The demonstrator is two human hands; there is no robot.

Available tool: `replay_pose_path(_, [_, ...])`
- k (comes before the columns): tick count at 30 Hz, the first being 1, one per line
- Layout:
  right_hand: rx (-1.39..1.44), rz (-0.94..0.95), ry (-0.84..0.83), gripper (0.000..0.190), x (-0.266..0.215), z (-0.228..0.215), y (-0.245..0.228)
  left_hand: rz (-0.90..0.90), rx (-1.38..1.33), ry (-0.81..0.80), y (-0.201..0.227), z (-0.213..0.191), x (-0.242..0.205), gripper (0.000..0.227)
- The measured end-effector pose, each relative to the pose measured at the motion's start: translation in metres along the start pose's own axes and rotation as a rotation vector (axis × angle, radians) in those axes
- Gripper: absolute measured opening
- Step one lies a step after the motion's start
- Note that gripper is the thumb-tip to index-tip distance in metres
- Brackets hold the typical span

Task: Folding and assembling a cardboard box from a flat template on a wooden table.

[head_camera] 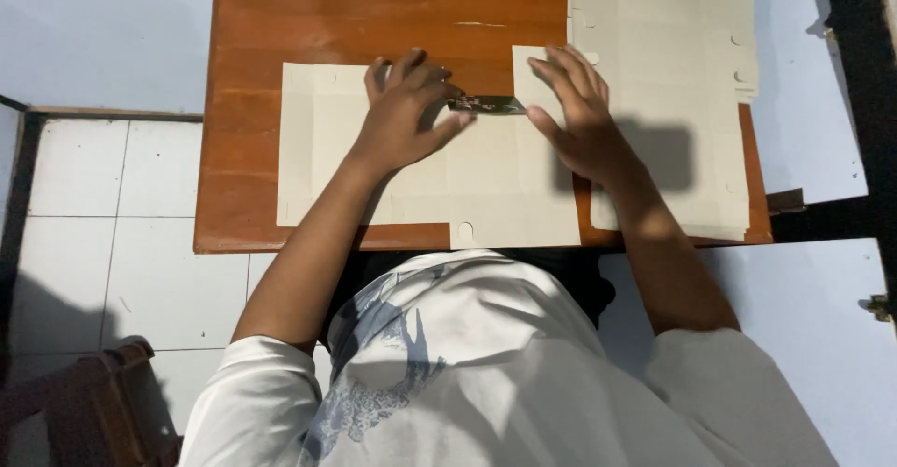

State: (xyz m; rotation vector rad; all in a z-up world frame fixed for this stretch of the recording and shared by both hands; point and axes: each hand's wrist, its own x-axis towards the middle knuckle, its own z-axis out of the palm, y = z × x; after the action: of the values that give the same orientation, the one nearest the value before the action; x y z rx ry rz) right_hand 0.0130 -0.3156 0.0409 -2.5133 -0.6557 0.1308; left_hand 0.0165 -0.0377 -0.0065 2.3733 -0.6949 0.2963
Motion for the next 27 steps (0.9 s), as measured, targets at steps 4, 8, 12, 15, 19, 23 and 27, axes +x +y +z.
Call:
replay_pose_path(4, [0.016,-0.303,0.054,0.063,-0.043,0.002,-0.024,0.064,-0.006,0.139,-0.002,0.014,0.023,0.026])
replay_pose_path(8, [-0.074,-0.443,-0.200,0.101,-0.069,0.038,-0.020,-0.109,-0.062,0.065,-0.029,0.037,0.048,0.012])
replay_pose_path(12, [-0.018,-0.331,-0.234,0.075,-0.067,0.045,-0.009,-0.127,-0.163,0.116,-0.028,0.036,0.039,0.032])
replay_pose_path(15, [0.089,-0.571,-0.171,0.032,-0.061,0.038,-0.014,-0.123,-0.266,0.164,-0.030,0.030,0.033,0.035])
replay_pose_path(19, [0.001,-0.528,0.102,0.025,-0.029,0.029,-0.017,-0.136,-0.267,0.190,-0.035,0.031,0.034,0.068])
replay_pose_path(23, [-0.126,-0.255,0.072,0.016,-0.002,0.028,-0.024,-0.027,-0.119,0.204,-0.053,0.047,0.032,0.039])
replay_pose_path(27, [0.125,-0.189,-0.214,0.016,0.001,0.041,-0.034,-0.030,-0.012,0.133,-0.058,0.044,0.028,0.034])
